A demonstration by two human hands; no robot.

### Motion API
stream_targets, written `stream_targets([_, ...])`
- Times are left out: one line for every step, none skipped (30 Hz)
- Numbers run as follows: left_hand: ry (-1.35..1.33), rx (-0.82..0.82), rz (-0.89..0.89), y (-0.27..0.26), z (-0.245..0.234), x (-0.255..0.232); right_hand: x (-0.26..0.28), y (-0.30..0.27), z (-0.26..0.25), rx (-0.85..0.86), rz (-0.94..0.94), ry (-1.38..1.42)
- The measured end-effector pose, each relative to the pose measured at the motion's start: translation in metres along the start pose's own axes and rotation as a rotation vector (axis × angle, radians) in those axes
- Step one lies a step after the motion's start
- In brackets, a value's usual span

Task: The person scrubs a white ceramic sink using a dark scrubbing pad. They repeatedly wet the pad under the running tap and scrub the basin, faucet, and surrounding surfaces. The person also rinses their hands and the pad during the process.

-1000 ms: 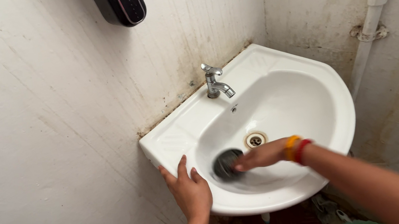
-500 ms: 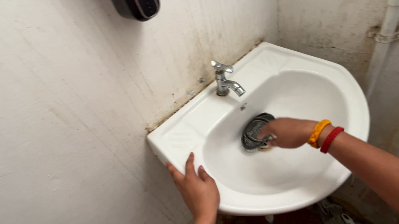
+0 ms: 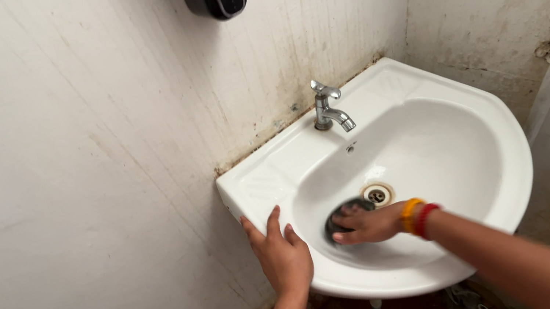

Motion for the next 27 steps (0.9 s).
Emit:
stream_targets([-0.012,-0.008,0.015,-0.001,0.0,0.0,0.001,-0.022,0.001,0.055,-0.043,0.024])
stream_targets([-0.022,-0.02,0.034,0.0,-0.002,-0.001,0.002,-0.042,0.0,0.105,-0.09,0.049])
stream_targets([-0.024,-0.009,0.017,0.001,-0.001,0.0,-0.016,-0.063,-0.002,0.117,0.011,0.043])
stream_targets([-0.026,0.004,0.003,0.001,0.0,0.001,-0.036,-0.081,-0.006,0.129,0.113,0.039])
stream_targets([-0.028,0.017,-0.012,0.001,0.002,0.002,-0.056,-0.092,-0.018,0.12,0.205,-0.066])
stream_targets([-0.015,0.013,-0.007,0.001,0.002,0.001,-0.077,-0.104,-0.022,0.11,0.299,-0.163])
stream_targets([-0.003,0.008,-0.001,0.001,0.001,0.001,-0.095,-0.115,-0.03,0.007,0.394,-0.266])
stream_targets([0.009,0.004,0.007,0.001,0.001,0.001,-0.107,-0.12,-0.039,-0.1,0.487,-0.368])
stream_targets([0.001,0.003,0.013,0.0,0.001,0.0,-0.108,-0.117,-0.038,-0.127,0.506,-0.362])
stream_targets([-0.008,-0.002,0.018,0.001,0.001,0.0,-0.105,-0.113,-0.038,-0.156,0.524,-0.359])
stream_targets([-0.018,-0.006,0.023,0.001,0.0,0.0,-0.099,-0.112,-0.038,-0.185,0.541,-0.357])
stream_targets([-0.015,-0.011,0.024,0.001,0.0,0.001,-0.082,-0.102,-0.025,-0.142,0.49,-0.313])
stream_targets([-0.013,-0.015,0.025,0.002,0.001,0.001,-0.058,-0.089,-0.011,-0.101,0.437,-0.27])
stream_targets([-0.011,-0.018,0.027,0.002,0.001,0.001,-0.019,-0.075,0.0,-0.126,0.206,-0.121])
stream_targets([-0.013,-0.017,0.035,0.001,0.002,0.002,0.014,-0.07,0.006,-0.152,-0.025,0.028])
stream_targets([-0.016,-0.019,0.045,0.002,0.002,0.003,0.022,-0.068,0.005,-0.174,-0.072,0.109])
stream_targets([-0.018,-0.022,0.054,0.002,0.002,0.003,0.028,-0.065,0.003,-0.197,-0.119,0.19])
stream_targets([-0.02,-0.022,0.057,0.003,0.002,0.003,0.033,-0.062,0.0,-0.219,-0.167,0.272])
stream_targets([-0.023,-0.023,0.061,0.004,0.002,0.003,0.022,-0.062,0.002,-0.166,-0.134,0.327])
stream_targets([-0.025,-0.019,0.066,0.004,0.004,0.003,0.004,-0.069,0.003,-0.114,-0.097,0.385])
stream_targets([-0.013,-0.012,0.05,0.003,0.004,0.006,-0.009,-0.072,0.004,-0.061,-0.06,0.442])
stream_targets([-0.008,-0.008,0.038,0.004,0.004,0.007,-0.035,-0.081,0.001,-0.055,0.094,0.247])
stream_targets([-0.002,-0.004,0.026,0.005,0.004,0.007,-0.062,-0.093,-0.002,-0.049,0.247,0.052])
stream_targets([-0.007,-0.005,0.028,0.005,0.004,0.006,-0.082,-0.103,-0.01,-0.122,0.384,-0.077])
stream_targets([-0.012,-0.005,0.029,0.005,0.004,0.006,-0.104,-0.118,-0.018,-0.198,0.518,-0.208])
stream_targets([-0.014,-0.009,0.027,0.004,0.004,0.007,-0.111,-0.124,-0.023,-0.264,0.548,-0.268])
stream_targets([-0.012,-0.01,0.035,0.003,0.004,0.007,-0.115,-0.126,-0.03,-0.33,0.577,-0.327])
Point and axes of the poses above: each hand's wrist, its own y-axis towards the middle knuckle, its own z-axis out of the palm, x = y × z, the point moved 9 cm from there along y, towards the middle knuckle
